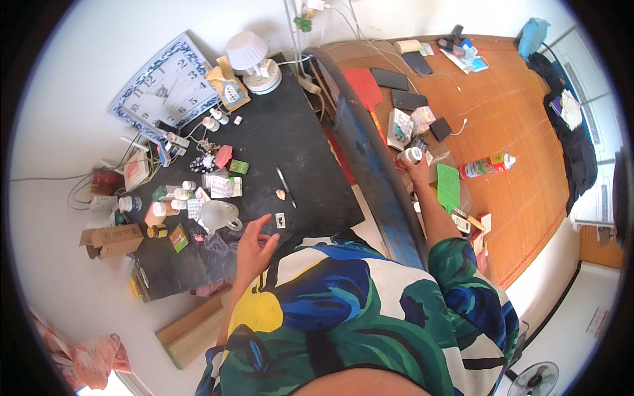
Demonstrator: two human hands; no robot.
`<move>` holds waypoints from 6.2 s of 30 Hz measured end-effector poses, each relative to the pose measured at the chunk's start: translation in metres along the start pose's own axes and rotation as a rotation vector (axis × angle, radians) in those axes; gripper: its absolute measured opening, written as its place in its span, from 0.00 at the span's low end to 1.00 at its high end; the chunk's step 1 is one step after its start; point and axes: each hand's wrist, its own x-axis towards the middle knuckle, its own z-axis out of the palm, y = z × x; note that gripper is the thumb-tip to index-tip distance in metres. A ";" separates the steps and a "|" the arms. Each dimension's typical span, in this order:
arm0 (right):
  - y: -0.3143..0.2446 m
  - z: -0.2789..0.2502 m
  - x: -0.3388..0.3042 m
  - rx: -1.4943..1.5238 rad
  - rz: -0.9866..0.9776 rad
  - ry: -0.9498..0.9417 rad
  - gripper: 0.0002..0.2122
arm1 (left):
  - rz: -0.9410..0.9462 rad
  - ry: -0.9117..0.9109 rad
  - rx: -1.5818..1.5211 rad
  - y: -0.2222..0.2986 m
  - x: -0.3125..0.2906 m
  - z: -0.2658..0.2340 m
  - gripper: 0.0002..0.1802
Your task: The person organizes a cluttered desk by picking up various items including pill bottles, boxes, and papers, then placing them on a nearby windowsill. The person also wipes the desk surface with a cloth and moves a router and other small objects.
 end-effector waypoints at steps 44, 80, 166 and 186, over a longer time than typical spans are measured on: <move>-0.332 0.586 -0.333 -0.757 -1.116 -0.832 0.28 | -0.382 0.416 -0.155 -0.278 -0.164 -0.242 0.23; -0.343 0.271 -0.155 -0.391 -0.757 -0.505 0.19 | -0.213 0.294 0.022 -0.251 -0.068 -0.175 0.20; -0.286 0.558 -0.346 -0.768 -0.958 -0.863 0.17 | -0.636 0.341 -0.142 -0.370 -0.195 -0.191 0.21; -0.335 0.500 -0.346 -0.681 -1.060 -1.032 0.16 | -0.413 0.512 0.024 -0.333 -0.158 -0.189 0.21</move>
